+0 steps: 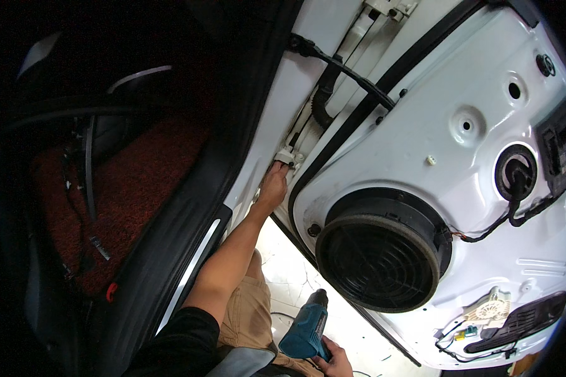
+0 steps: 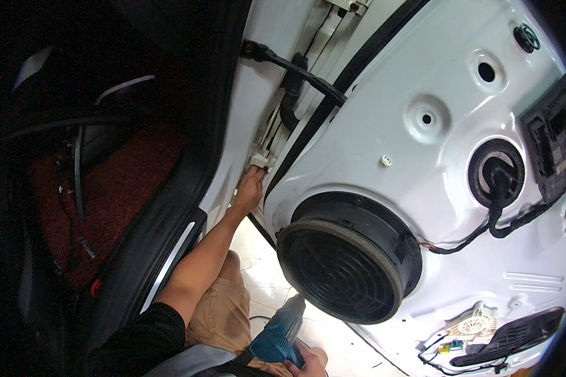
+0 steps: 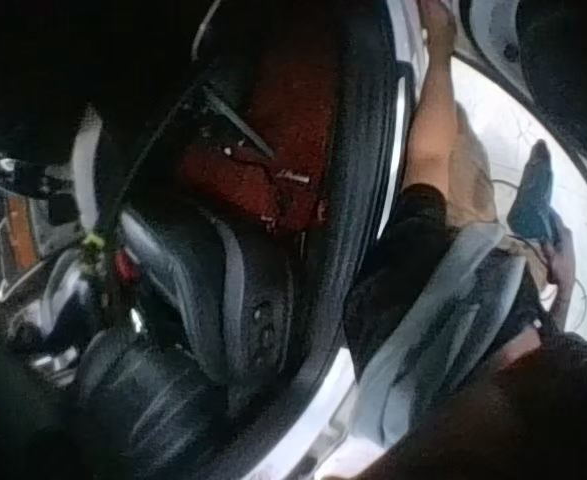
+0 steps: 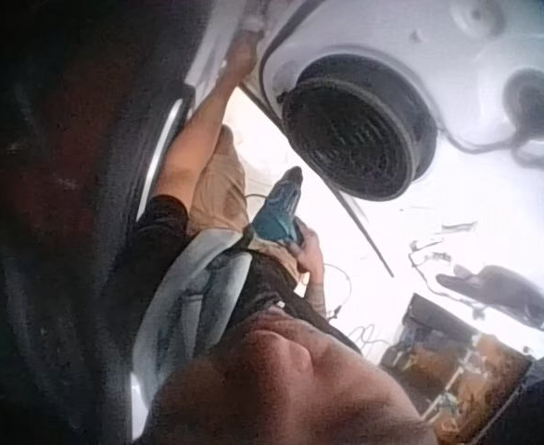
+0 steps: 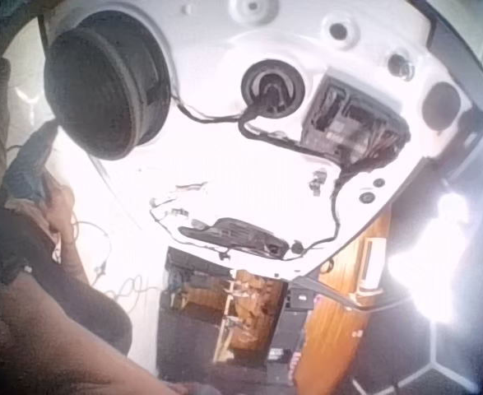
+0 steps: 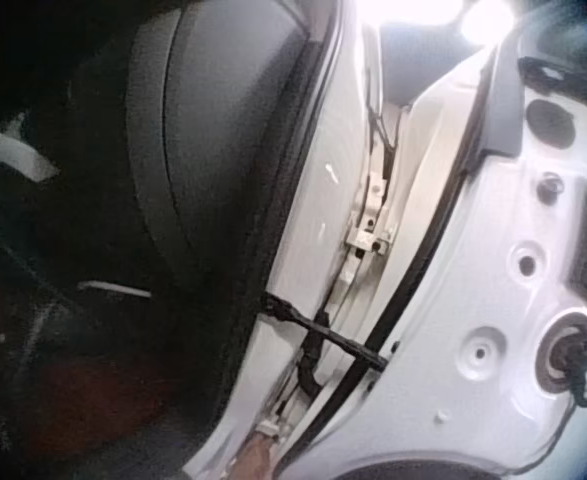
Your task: The person uses a power drill to remove fasteners from the interior side of a car door, then kneels to clean the exterior trim with a cloth and spray. They proceed to apply a clear protective film to the car's side trim, smoothing it with their hands.
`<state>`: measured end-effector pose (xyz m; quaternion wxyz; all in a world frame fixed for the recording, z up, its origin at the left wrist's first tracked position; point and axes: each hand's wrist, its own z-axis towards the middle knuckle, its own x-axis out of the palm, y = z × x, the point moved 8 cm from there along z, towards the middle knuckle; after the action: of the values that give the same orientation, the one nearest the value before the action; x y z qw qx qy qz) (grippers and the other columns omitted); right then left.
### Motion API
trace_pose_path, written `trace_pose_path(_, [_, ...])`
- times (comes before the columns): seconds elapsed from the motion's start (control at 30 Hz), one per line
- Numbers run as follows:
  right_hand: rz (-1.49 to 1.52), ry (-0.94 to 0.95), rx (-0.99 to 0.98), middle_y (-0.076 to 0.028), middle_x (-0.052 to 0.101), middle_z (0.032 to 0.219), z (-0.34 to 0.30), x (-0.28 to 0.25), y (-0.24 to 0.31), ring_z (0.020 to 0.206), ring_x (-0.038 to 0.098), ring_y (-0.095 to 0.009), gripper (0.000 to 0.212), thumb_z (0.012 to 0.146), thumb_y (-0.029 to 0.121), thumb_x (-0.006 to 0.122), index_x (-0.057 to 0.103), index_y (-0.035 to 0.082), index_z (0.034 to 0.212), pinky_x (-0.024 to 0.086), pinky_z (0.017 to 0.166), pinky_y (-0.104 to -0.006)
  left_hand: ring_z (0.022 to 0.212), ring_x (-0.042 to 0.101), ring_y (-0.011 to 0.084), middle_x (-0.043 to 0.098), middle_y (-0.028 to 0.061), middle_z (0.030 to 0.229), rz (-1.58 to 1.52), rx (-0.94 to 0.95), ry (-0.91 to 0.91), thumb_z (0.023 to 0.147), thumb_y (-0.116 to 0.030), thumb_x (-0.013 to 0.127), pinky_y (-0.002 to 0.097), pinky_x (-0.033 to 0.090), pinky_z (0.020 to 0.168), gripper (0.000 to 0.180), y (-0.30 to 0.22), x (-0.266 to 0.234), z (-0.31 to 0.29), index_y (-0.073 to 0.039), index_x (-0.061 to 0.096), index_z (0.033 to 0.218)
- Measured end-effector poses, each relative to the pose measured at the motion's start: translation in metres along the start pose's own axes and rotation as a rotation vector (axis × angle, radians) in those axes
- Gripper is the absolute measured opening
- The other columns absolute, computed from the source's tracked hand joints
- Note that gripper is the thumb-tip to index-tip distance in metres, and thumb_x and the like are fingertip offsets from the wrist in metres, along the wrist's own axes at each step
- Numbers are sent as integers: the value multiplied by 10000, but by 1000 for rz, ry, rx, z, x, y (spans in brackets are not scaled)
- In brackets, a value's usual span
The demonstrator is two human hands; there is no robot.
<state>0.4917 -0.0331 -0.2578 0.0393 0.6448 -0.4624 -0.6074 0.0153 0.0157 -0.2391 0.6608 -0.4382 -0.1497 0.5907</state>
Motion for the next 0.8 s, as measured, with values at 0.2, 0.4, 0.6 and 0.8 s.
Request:
trace_pose_path(0.2, [-19,10,-39,-287,601,1122,3,-1,11,1049,585,-345,620,725,121,655,465,-102,1271,431,934,-368,1080,480,467,480,293,1166,64,34,-17,783,88,419,467,401,950,310,4,-2,-2,82,566,1057])
trace_pose_path(0.4, [33,17,-18,-273,595,1157,2,1,5,1081,576,-317,604,728,69,637,459,-109,1277,421,956,-354,1112,473,467,478,297,1187,114,-2,31,772,99,434,457,401,974,376,-1,2,-4,83,540,1132])
trace_pose_path(0.6, [0,13,-43,-268,597,1160,-3,12,-17,1086,575,-300,592,736,53,654,461,-118,1269,418,963,-352,1092,498,448,497,288,1175,93,-1,16,782,99,420,452,414,965,404,5,3,-8,87,522,1172])
trace_pose_path(0.8, [-52,-3,-96,-271,602,1149,3,4,5,1077,584,-328,599,729,106,711,489,-119,1237,424,961,-374,1080,518,413,519,267,1154,83,-50,26,804,103,399,423,427,947,462,13,9,-16,68,498,1253])
